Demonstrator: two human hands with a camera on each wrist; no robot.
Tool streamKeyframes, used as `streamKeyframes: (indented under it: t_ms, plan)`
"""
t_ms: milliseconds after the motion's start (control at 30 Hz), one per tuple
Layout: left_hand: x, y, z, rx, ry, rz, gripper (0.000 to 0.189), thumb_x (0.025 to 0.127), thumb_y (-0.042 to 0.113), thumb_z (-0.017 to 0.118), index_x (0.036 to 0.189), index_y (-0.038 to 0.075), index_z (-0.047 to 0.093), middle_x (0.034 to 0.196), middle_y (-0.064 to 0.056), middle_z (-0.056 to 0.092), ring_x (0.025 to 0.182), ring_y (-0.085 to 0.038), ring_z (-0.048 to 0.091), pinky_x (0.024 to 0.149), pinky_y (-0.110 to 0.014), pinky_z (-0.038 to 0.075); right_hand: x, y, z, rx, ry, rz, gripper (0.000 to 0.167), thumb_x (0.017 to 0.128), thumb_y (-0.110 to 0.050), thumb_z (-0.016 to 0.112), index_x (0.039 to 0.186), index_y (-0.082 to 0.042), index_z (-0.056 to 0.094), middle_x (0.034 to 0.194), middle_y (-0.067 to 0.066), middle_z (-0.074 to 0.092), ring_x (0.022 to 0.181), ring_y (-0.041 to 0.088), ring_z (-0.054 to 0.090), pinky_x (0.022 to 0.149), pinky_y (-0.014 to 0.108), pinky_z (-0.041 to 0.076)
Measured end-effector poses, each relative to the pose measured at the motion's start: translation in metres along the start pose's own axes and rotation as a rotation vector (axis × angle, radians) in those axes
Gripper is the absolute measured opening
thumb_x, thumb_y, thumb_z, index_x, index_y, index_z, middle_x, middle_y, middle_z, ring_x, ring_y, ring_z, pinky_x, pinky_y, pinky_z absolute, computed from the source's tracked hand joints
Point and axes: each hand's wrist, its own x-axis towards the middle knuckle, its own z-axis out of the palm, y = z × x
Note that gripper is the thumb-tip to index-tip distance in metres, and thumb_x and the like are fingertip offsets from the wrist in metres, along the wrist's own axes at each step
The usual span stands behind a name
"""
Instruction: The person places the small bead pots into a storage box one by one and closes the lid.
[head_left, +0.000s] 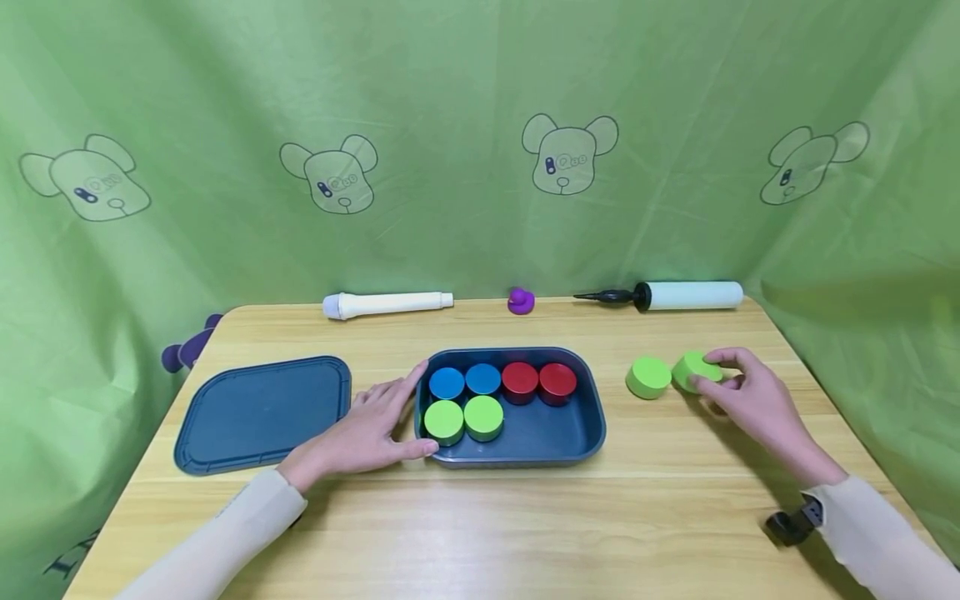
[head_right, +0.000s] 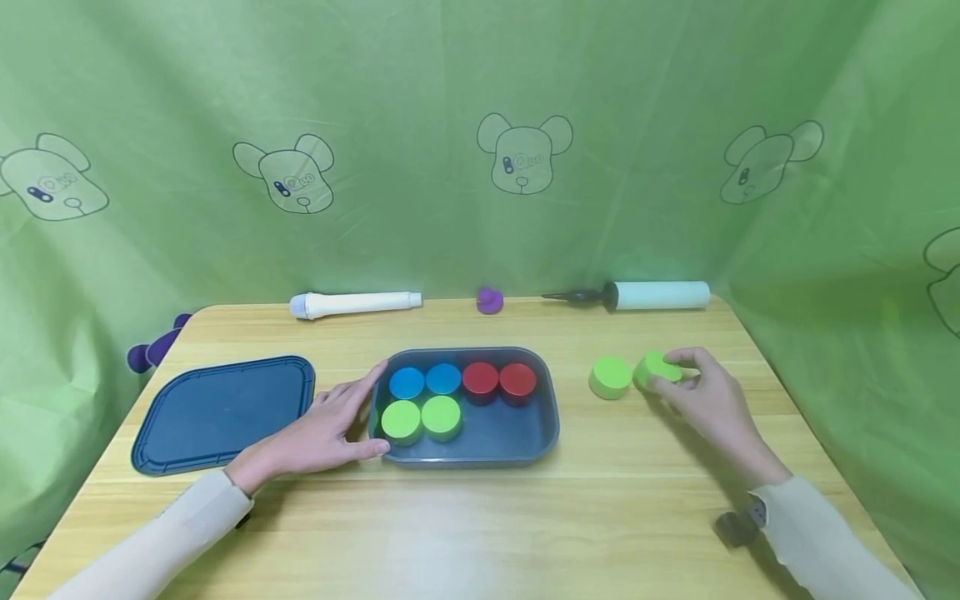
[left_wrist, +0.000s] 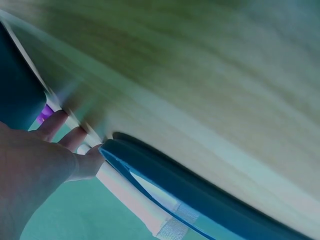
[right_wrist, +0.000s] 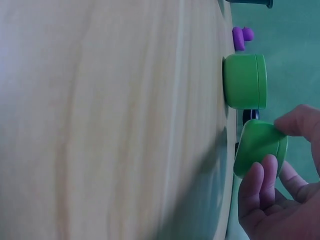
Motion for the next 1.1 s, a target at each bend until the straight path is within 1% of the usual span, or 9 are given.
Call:
streamKeyframes:
  t_ms: [100, 200, 333, 467, 633, 767, 867, 1000, 1100]
  plan:
    - [-0.001, 0.001, 0.0, 0.0, 0.004, 0.004, 0.112, 0.097, 0.075, 0.066, 0.177, 0.036, -0.003, 0.177, -0.011, 0.029, 0.158, -0.045, 0.029, 0.122, -0.076, 0.019, -0.002, -0.001, -0.002, 0.008, 0.018, 0.005, 0.064, 0.106, -0.038, 0.075, 0.149, 0.004, 0.052, 0.096, 0.02, 0.071, 0.074, 0.022, 0.067, 0.061, 0.03, 0.057]
    - [-0.001, 0.001, 0.0, -0.002, 0.004, 0.002, 0.112, 0.097, 0.075, 0.066, 0.177, 0.037, -0.002, 0.177, -0.01, 0.029, 0.158, -0.045, 0.029, 0.122, -0.076, 0.019, -0.005, -0.003, -0.004, 0.003, 0.044, 0.002, 0.065, 0.105, -0.041, 0.075, 0.148, 0.002, 0.053, 0.095, 0.02, 0.07, 0.073, 0.025, 0.066, 0.06, 0.03, 0.055]
    - [-0.002, 0.0, 0.0, -0.005, 0.003, -0.003, 0.112, 0.097, 0.076, 0.065, 0.177, 0.037, -0.003, 0.177, -0.01, 0.028, 0.158, -0.045, 0.028, 0.122, -0.076, 0.019, -0.008, -0.007, -0.006, -0.019, 0.079, -0.009, 0.063, 0.104, -0.044, 0.076, 0.146, -0.001, 0.055, 0.093, 0.017, 0.067, 0.071, 0.022, 0.063, 0.059, 0.031, 0.051]
    - [-0.002, 0.0, 0.001, -0.007, 0.004, -0.007, 0.111, 0.097, 0.076, 0.065, 0.177, 0.038, -0.003, 0.177, -0.009, 0.028, 0.159, -0.045, 0.028, 0.122, -0.077, 0.018, -0.011, -0.012, -0.007, -0.032, 0.102, -0.017, 0.062, 0.103, -0.044, 0.078, 0.144, -0.003, 0.057, 0.098, 0.016, 0.066, 0.076, 0.017, 0.06, 0.06, 0.029, 0.051]
    - [-0.001, 0.002, 0.0, -0.01, 0.003, -0.007, 0.11, 0.098, 0.074, 0.066, 0.177, 0.038, -0.002, 0.177, -0.009, 0.028, 0.159, -0.045, 0.028, 0.121, -0.079, 0.018, -0.017, -0.021, -0.007, -0.016, 0.119, -0.036, 0.061, 0.103, -0.042, 0.079, 0.145, -0.004, 0.057, 0.1, 0.016, 0.067, 0.079, 0.014, 0.06, 0.061, 0.027, 0.051]
    - [-0.001, 0.001, 0.0, -0.007, 0.005, -0.006, 0.11, 0.098, 0.074, 0.066, 0.177, 0.038, -0.002, 0.177, -0.009, 0.029, 0.159, -0.044, 0.028, 0.121, -0.079, 0.018, -0.023, -0.031, -0.007, 0.008, 0.135, -0.066, 0.058, 0.102, -0.039, 0.08, 0.144, -0.004, 0.059, 0.098, 0.014, 0.068, 0.079, 0.012, 0.062, 0.062, 0.025, 0.051]
    - [-0.001, 0.001, 0.0, -0.006, 0.001, -0.016, 0.111, 0.097, 0.077, 0.064, 0.176, 0.04, -0.004, 0.178, -0.007, 0.027, 0.16, -0.043, 0.027, 0.123, -0.077, 0.018, -0.026, -0.038, -0.005, 0.015, 0.149, -0.091, 0.055, 0.102, -0.035, 0.081, 0.142, -0.005, 0.06, 0.097, 0.013, 0.069, 0.078, 0.01, 0.063, 0.063, 0.022, 0.051]
    - [-0.001, 0.001, 0.001, -0.005, -0.003, -0.024, 0.112, 0.096, 0.08, 0.063, 0.175, 0.043, -0.006, 0.178, -0.006, 0.026, 0.16, -0.041, 0.026, 0.123, -0.076, 0.017, -0.03, -0.048, -0.004, 0.03, 0.151, -0.122, 0.051, 0.102, -0.03, 0.083, 0.14, -0.004, 0.061, 0.094, 0.011, 0.07, 0.078, 0.009, 0.063, 0.063, 0.02, 0.052]
    - [-0.001, 0.001, 0.001, -0.003, 0.0, -0.019, 0.112, 0.096, 0.079, 0.064, 0.175, 0.042, -0.006, 0.178, -0.007, 0.027, 0.159, -0.042, 0.027, 0.123, -0.076, 0.018, -0.034, -0.058, -0.002, 0.041, 0.148, -0.142, 0.049, 0.101, -0.029, 0.084, 0.137, -0.004, 0.062, 0.093, 0.011, 0.07, 0.078, 0.01, 0.063, 0.063, 0.019, 0.053]
